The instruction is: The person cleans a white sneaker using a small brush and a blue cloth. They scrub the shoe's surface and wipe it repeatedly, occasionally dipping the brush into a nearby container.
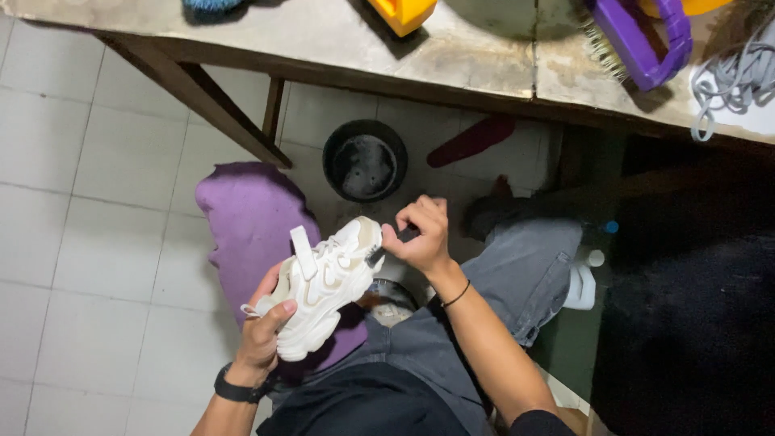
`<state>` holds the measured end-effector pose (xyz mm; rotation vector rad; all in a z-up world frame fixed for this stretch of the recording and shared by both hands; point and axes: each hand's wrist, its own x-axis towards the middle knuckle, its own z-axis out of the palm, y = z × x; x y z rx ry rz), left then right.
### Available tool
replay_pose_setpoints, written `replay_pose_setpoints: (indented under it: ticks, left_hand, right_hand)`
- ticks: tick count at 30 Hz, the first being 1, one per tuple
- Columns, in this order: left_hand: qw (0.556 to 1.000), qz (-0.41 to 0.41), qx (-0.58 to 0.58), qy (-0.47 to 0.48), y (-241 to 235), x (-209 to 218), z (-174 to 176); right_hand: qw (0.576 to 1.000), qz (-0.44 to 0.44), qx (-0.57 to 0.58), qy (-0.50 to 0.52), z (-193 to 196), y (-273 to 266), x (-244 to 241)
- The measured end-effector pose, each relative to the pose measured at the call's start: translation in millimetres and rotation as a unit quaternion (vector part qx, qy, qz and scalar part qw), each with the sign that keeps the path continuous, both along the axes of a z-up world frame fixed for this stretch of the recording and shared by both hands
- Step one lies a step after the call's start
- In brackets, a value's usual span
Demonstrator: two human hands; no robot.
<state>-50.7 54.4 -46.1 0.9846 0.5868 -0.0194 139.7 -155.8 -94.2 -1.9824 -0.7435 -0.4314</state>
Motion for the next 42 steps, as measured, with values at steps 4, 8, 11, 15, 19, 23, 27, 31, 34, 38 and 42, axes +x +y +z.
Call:
replay_pose_setpoints:
  ticks: [4, 8, 11, 15, 19, 23, 27, 31, 34, 38, 42]
  left_hand:
    - [0.999, 0.011, 0.002, 0.03, 2, -2, -9]
    - [1.0, 0.006, 0.018, 0.013, -6, -3, -4]
    - [0.999, 0.025, 0.032, 0.023, -9, 3, -7]
    - [0.995, 0.033, 0.062, 0.071, -11, 6, -6]
    - [0.994, 0.033, 0.068, 0.08, -16, 8, -4]
    - [0.993, 0.054, 0.092, 0.056, -24, 9, -10]
    - [0.989, 0.089, 0.105, 0.06, -32, 12, -18]
    - [0.982, 0.09, 0.151, 0.072, -36, 18, -2]
    - [0.983, 0.104, 0.129, 0.077, -41, 13, -4]
    - [0.981, 0.103, 0.137, 0.093, -41, 19, 2]
    - [0.974, 0.102, 0.16, 0.126, -39, 22, 1]
  right_hand:
    - [0.989, -0.131, -0.011, 0.066, -26, -8, 7]
    - [0.997, -0.067, -0.044, -0.002, -15, -6, -4]
    - [0.995, -0.088, -0.053, -0.016, -9, -3, -2]
    - [0.996, -0.02, -0.029, -0.086, 3, 1, -8]
    - [0.99, -0.116, -0.069, 0.032, -10, -8, -8]
    - [0.997, -0.062, -0.041, -0.032, -24, -13, -8]
    - [0.999, -0.02, 0.004, -0.042, -8, 2, -23]
    - [0.995, -0.068, -0.028, -0.072, -11, 0, -12]
    - [0.995, -0.086, -0.027, -0.041, -16, -1, -20]
    - [0.997, -0.062, -0.024, -0.044, -34, -5, -17]
    - [0.998, -0.015, -0.005, -0.057, -6, 19, -47]
